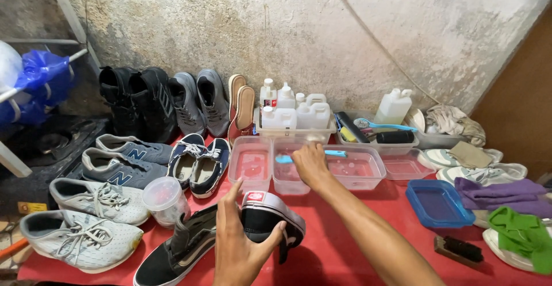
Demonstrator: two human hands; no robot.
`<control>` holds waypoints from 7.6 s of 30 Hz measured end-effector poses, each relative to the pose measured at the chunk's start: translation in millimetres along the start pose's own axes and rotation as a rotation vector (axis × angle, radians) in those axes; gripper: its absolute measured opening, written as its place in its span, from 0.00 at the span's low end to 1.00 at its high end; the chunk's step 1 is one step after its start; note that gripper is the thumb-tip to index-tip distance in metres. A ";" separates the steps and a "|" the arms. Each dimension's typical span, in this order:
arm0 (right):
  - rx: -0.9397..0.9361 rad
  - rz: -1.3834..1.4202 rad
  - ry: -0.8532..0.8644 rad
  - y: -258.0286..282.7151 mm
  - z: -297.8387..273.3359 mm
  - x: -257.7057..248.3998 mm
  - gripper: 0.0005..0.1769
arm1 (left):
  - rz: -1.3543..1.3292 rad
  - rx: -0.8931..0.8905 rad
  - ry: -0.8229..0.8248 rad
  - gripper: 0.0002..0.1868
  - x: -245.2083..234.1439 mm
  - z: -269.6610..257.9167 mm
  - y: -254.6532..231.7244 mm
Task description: The person scrubs a black slip-on shoe with a blue brush, repeatedly dipping the brush into a container of soapy water. They clean the exterior, interior, and sole of the shoe, then place it on the table.
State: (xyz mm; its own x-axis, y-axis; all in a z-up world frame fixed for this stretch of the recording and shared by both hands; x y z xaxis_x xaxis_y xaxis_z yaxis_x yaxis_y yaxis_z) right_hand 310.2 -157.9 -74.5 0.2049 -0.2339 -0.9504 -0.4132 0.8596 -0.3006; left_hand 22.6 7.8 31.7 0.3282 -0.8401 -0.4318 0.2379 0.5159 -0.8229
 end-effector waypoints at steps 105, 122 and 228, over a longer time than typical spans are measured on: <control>0.125 1.080 -0.086 70.9 -308.3 31.8 0.30 | 0.320 -0.508 0.003 0.24 2.5 -6.9 29.5; 0.029 0.960 -0.201 103.8 -334.9 36.8 0.30 | 0.315 -0.674 0.033 0.25 -0.4 -10.4 25.6; 0.255 1.268 0.047 41.8 -296.6 38.4 0.28 | 0.600 -0.394 0.254 0.52 14.3 -18.2 1.4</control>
State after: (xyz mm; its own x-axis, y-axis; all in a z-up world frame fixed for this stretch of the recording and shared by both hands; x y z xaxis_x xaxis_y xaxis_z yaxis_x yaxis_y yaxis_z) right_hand 37.6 -265.7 -147.1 -0.2364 0.7922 -0.5626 -0.1143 0.5523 0.8258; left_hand 11.1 -6.5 17.6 0.0663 -0.4722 -0.8790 -0.2748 0.8382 -0.4710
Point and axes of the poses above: each hand's wrist, its own z-axis towards the middle knuckle, its own x-axis out of the palm, y = z × x, the point moved 3 cm from there along z, towards the middle knuckle, and after that the axes turned 9 degrees about y, right-handed, at the moved point
